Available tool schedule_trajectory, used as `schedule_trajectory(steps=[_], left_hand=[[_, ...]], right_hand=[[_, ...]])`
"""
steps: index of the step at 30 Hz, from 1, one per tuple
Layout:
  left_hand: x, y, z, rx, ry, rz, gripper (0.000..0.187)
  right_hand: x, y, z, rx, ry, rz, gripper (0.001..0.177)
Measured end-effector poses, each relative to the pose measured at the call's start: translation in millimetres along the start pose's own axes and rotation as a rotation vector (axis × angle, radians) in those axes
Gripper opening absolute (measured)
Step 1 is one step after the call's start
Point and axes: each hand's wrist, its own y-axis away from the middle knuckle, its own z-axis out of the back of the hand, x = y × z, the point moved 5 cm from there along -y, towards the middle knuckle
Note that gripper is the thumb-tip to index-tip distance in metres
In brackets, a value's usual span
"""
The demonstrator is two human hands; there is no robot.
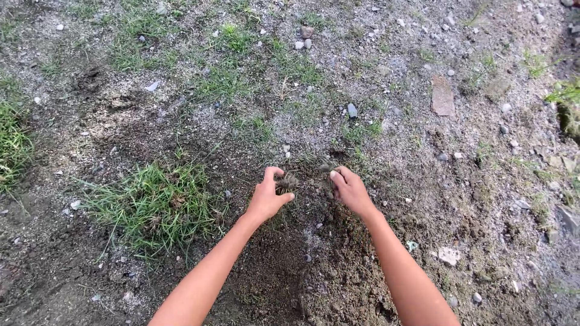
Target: Weeding a patch of ground by hand
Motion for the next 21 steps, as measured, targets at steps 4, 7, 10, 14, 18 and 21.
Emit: schedule_trajectory(steps=[4, 7, 10, 14, 18, 21], left_hand=[[84, -63, -34, -0.037, -0.416, -0.002, 0.039], [75, -48, -20, -0.098, -0.291, -0.019, 0.031], [52, -30, -12, -0.160, -0.019, -0.102, 0.026], [55, -25, -26, -0.086, -0.034, -0.086, 0.042], [50, -24, -30, -0.041, -0.049, -0.076, 0.048], [42, -15, -25, -0.032, -0.059, -0.093, 0.047]], right_hand=[[-67, -14, -7, 0.112, 1.104, 0.194, 0.025], [-88, -15, -3, 0.040, 0.775, 0.081, 0.025], [-92, -22, -6, 0.008, 0.947, 0.252, 0.030], [-62, -13, -7, 0.024, 1.403, 0.246, 0.050], [-121, -46, -20, 0.091, 1.619, 0.135, 0.046], [-107, -42, -26, 0.063, 1.614, 0.079, 0.034]])
